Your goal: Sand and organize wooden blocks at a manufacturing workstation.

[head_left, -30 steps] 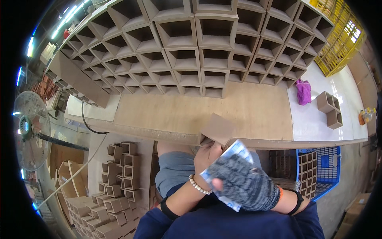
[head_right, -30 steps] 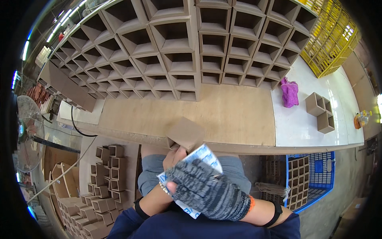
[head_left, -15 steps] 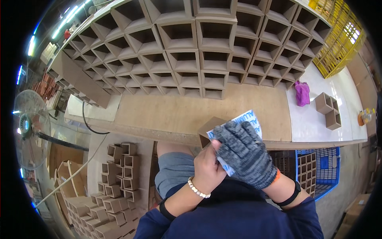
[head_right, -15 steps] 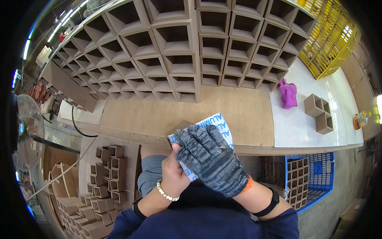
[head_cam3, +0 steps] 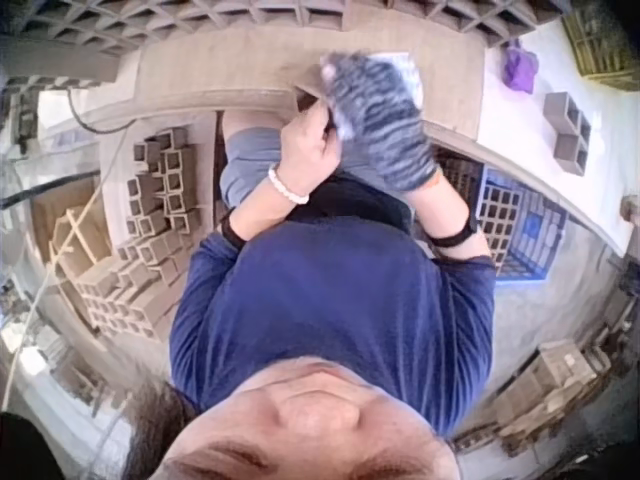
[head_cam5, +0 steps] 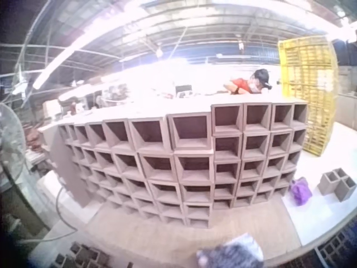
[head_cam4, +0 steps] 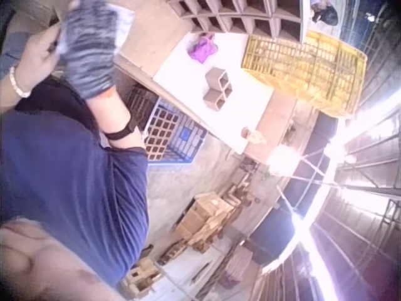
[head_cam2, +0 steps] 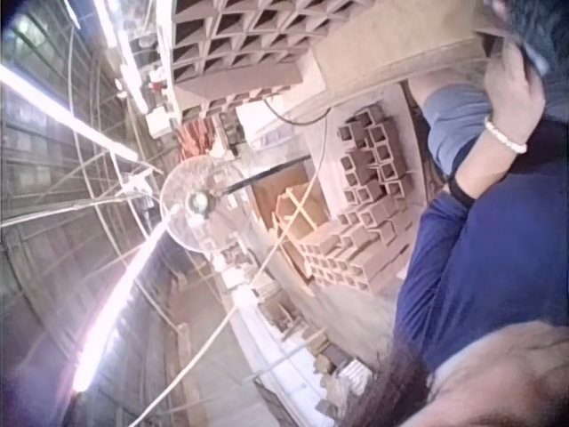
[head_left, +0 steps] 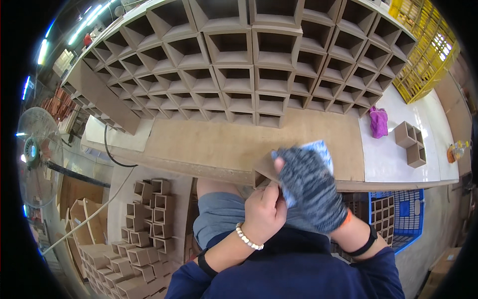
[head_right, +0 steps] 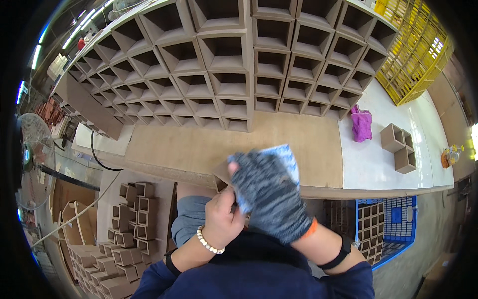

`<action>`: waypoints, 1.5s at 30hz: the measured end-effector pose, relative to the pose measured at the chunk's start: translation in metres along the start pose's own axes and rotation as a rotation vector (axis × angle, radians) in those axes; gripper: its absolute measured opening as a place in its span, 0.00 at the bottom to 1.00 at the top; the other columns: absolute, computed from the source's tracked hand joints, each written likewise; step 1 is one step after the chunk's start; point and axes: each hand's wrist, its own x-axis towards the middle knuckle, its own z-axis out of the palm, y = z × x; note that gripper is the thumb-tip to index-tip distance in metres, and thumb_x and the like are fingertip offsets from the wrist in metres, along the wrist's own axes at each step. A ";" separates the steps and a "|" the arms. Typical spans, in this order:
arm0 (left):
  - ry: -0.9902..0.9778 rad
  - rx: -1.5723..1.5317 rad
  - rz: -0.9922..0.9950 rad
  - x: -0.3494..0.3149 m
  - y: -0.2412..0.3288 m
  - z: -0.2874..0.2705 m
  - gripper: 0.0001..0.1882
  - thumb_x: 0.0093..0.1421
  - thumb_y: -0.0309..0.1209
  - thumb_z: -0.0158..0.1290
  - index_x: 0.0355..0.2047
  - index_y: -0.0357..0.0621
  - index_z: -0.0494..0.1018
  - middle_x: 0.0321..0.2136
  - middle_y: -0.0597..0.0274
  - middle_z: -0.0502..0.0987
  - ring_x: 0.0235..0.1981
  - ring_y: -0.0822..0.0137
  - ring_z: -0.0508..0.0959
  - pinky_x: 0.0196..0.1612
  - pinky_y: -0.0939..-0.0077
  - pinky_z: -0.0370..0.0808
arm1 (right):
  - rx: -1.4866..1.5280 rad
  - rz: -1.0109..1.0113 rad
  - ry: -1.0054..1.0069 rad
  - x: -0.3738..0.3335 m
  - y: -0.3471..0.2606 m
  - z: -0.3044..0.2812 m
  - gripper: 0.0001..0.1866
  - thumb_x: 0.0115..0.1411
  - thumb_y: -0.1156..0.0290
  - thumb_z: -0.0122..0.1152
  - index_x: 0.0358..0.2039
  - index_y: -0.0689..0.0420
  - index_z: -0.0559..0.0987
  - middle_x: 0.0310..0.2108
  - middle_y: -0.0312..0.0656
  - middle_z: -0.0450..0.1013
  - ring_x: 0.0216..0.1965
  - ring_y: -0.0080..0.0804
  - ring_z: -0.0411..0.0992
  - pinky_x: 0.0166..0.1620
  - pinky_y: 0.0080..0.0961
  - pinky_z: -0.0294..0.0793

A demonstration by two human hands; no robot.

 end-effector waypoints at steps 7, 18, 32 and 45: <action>-0.060 0.078 0.019 0.004 0.011 -0.001 0.09 0.46 0.20 0.49 0.30 0.36 0.66 0.16 0.52 0.69 0.18 0.51 0.71 0.22 0.62 0.67 | -0.060 0.051 -0.016 -0.010 0.004 0.003 0.28 0.48 0.71 0.52 0.52 0.63 0.66 0.48 0.49 0.67 0.50 0.46 0.64 0.55 0.40 0.59; -0.078 0.058 0.038 0.009 0.002 -0.001 0.15 0.46 0.21 0.49 0.36 0.33 0.66 0.16 0.51 0.70 0.17 0.52 0.71 0.21 0.62 0.67 | -0.019 -0.047 -0.022 -0.007 0.015 0.012 0.31 0.48 0.71 0.52 0.54 0.63 0.63 0.51 0.51 0.64 0.52 0.49 0.63 0.55 0.40 0.59; -0.064 -0.050 -0.081 0.010 0.007 -0.010 0.06 0.54 0.25 0.51 0.32 0.36 0.68 0.21 0.52 0.74 0.23 0.54 0.75 0.25 0.71 0.70 | -0.308 0.273 -0.036 -0.023 0.074 0.032 0.29 0.48 0.73 0.51 0.54 0.60 0.63 0.52 0.51 0.63 0.56 0.42 0.60 0.58 0.37 0.55; -0.108 -0.276 -0.223 0.000 0.000 -0.017 0.08 0.55 0.26 0.51 0.34 0.35 0.69 0.23 0.58 0.75 0.21 0.69 0.74 0.26 0.79 0.70 | -0.271 0.505 -0.171 -0.027 0.092 0.036 0.29 0.49 0.78 0.49 0.55 0.55 0.64 0.54 0.48 0.62 0.56 0.43 0.59 0.59 0.35 0.55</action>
